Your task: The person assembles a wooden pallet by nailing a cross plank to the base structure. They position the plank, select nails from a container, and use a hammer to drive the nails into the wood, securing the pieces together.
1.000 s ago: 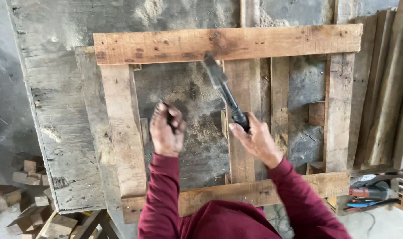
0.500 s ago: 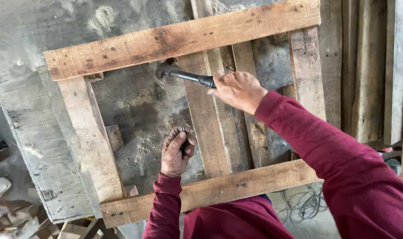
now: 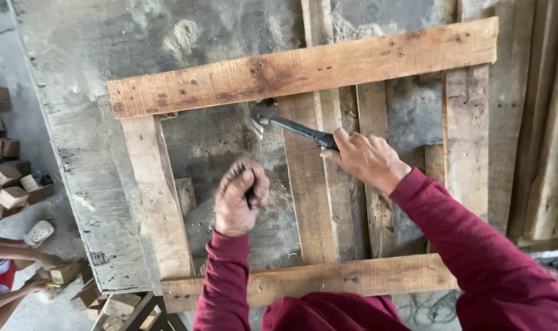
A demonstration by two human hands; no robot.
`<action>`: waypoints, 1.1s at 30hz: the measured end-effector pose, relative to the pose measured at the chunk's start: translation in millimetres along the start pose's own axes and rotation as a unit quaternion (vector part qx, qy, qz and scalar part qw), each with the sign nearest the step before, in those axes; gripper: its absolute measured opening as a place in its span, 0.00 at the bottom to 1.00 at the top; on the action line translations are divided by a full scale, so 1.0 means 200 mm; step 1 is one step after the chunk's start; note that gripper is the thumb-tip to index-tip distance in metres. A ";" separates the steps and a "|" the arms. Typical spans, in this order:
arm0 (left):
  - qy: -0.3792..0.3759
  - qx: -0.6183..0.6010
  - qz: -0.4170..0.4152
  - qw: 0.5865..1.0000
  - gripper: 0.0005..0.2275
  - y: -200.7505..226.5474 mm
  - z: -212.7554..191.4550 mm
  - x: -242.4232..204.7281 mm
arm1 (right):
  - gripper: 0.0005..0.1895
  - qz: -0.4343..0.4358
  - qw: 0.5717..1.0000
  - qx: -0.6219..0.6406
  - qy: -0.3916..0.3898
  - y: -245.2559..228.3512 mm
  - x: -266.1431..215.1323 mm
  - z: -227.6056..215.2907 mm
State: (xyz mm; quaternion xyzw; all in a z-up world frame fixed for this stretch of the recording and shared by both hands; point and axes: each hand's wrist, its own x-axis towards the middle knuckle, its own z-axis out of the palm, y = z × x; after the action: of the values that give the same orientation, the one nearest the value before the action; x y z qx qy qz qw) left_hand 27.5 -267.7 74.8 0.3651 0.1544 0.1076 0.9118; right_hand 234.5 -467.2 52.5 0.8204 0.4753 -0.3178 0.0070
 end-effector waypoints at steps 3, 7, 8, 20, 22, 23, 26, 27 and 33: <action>0.024 0.042 0.058 0.997 0.07 0.11 -0.05 0.15 | 0.26 -0.020 0.997 0.039 0.068 0.03 -0.04 0.00; 0.060 0.119 0.148 0.980 0.06 0.26 -0.05 0.39 | 0.24 -0.063 0.983 0.127 0.113 -0.05 -0.07 0.03; 0.037 0.133 0.169 0.976 0.06 0.27 -0.04 0.46 | 0.23 -0.081 0.987 0.104 0.096 -0.10 -0.05 0.04; 0.042 0.165 0.179 0.969 0.07 0.25 0.05 0.39 | 0.24 -0.067 0.965 -0.253 0.016 0.00 0.03 -0.33; 0.104 0.227 0.136 0.959 0.09 0.32 0.01 0.29 | 0.27 -0.057 0.992 -0.113 0.027 -0.03 0.02 -0.19; 0.134 0.249 0.116 0.952 0.09 0.36 -0.03 0.27 | 0.28 -0.049 0.996 -0.073 0.011 -0.05 0.02 -0.12; 0.129 0.324 0.107 0.931 0.10 0.40 -0.12 0.32 | 0.31 -0.057 0.998 0.002 -0.031 -0.13 0.02 -0.02; 0.105 0.353 0.110 0.923 0.10 0.40 -0.15 0.39 | 0.29 -0.074 0.997 0.002 -0.024 -0.16 0.03 -0.01; 0.068 0.489 0.065 0.867 0.07 0.21 -0.21 0.99 | 0.22 -0.161 0.942 -0.249 0.156 -0.03 0.04 -0.09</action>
State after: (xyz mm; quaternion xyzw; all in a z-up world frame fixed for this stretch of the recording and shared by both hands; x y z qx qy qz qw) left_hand 191.9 -149.6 35.2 0.7651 0.2248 0.1023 0.5946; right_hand 242.1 -452.4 64.3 0.7443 0.6600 -0.0544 0.0860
